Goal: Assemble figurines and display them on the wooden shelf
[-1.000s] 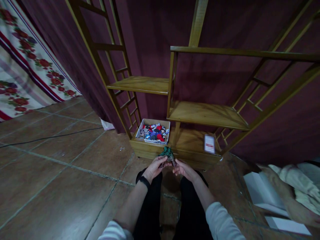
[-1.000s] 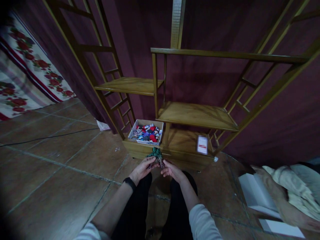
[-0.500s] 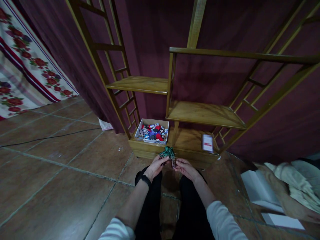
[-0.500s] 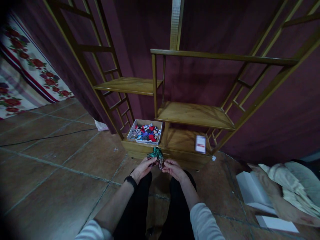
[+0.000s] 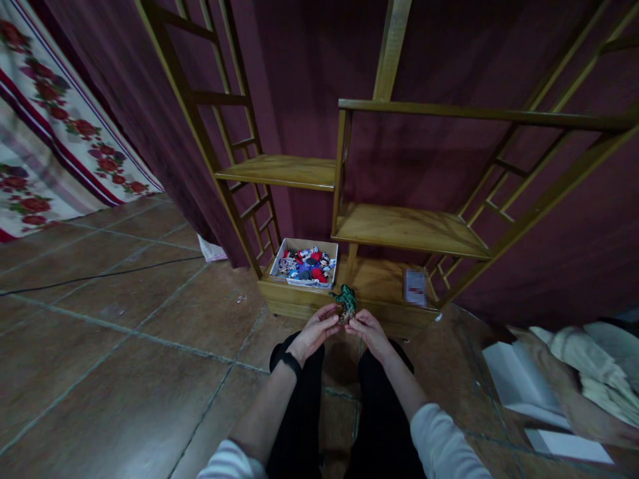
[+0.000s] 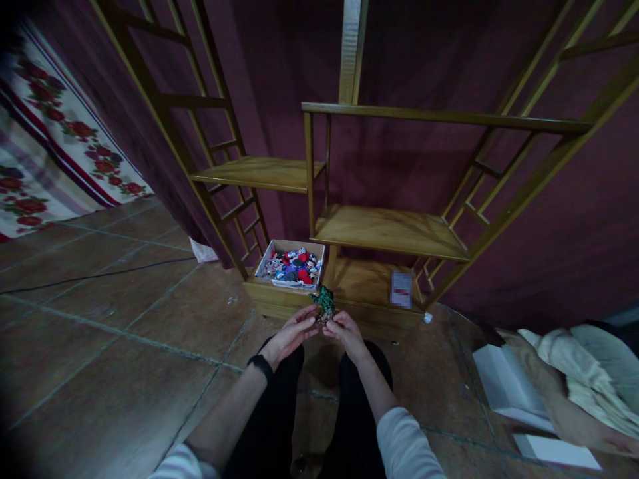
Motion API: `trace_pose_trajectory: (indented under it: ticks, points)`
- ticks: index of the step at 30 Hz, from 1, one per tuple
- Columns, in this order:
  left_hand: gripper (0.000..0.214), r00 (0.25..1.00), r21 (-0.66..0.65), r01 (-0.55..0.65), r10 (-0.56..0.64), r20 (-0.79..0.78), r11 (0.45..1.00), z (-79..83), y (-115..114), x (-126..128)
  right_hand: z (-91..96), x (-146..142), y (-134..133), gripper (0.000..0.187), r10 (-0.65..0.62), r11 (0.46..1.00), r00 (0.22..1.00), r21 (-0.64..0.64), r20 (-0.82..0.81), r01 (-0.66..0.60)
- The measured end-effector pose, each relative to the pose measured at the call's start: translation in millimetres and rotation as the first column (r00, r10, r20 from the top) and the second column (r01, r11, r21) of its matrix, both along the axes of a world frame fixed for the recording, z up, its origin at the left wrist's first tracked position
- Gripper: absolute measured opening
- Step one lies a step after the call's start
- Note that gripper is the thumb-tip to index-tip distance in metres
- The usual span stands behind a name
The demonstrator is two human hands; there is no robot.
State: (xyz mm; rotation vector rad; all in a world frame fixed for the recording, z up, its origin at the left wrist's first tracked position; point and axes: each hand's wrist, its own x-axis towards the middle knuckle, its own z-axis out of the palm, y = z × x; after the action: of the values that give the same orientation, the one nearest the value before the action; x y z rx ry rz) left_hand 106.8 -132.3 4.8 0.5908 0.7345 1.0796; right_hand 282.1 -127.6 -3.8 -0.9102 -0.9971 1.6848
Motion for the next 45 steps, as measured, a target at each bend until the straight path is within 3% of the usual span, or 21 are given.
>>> trace_pose_trajectory:
  ticks: [6, 11, 13, 17, 20, 26, 39, 45]
  points:
    - [0.031, 1.000, 0.041, 0.007, -0.006, -0.006, 0.999, -8.2, 2, 5, -5.9, -6, 2, 0.037, 0.047, 0.999, 0.992, -0.004, 0.114, -0.047]
    - [0.029, 0.999, 0.065, 0.040, -0.041, 0.009, 0.997, -5.9, 4, 4, -7.6, -3, 3, 0.031, 0.091, 0.996, 0.993, -0.017, 0.072, -0.090]
    - [0.030, 0.998, 0.072, 0.063, -0.064, 0.017, 0.995, -3.7, 4, 3, -10.3, -1, 6, 0.031, 0.051, 0.998, 0.998, -0.048, 0.041, -0.049]
    - [0.031, 0.997, 0.044, 0.064, -0.066, 0.035, 0.997, -4.6, 5, 1, -19.2, -2, 12, 0.033, -0.151, 0.981, 0.988, -0.120, 0.032, 0.154]
    - [0.031, 0.997, 0.022, 0.056, -0.057, 0.050, 0.998, -7.7, 5, -1, -24.1, -3, 15, 0.034, -0.206, 0.969, 0.979, -0.142, 0.001, 0.204]
    - [0.027, 0.992, 0.035, 0.093, -0.096, 0.087, 0.995, -8.7, 3, -2, -23.7, 2, 15, 0.035, -0.063, 0.982, 0.988, -0.183, -0.138, 0.037]
    - [0.032, 0.998, -0.060, 0.040, -0.037, 0.043, 0.997, -4.1, 5, 0, -18.3, 18, 13, 0.029, -0.219, 0.976, 0.963, -0.048, -0.158, 0.214]
    - [0.028, 0.998, -0.015, 0.067, -0.067, 0.014, 0.998, -5.9, 4, 3, -1.9, 11, 2, 0.030, -0.102, 0.995, 0.993, 0.002, -0.064, 0.102]
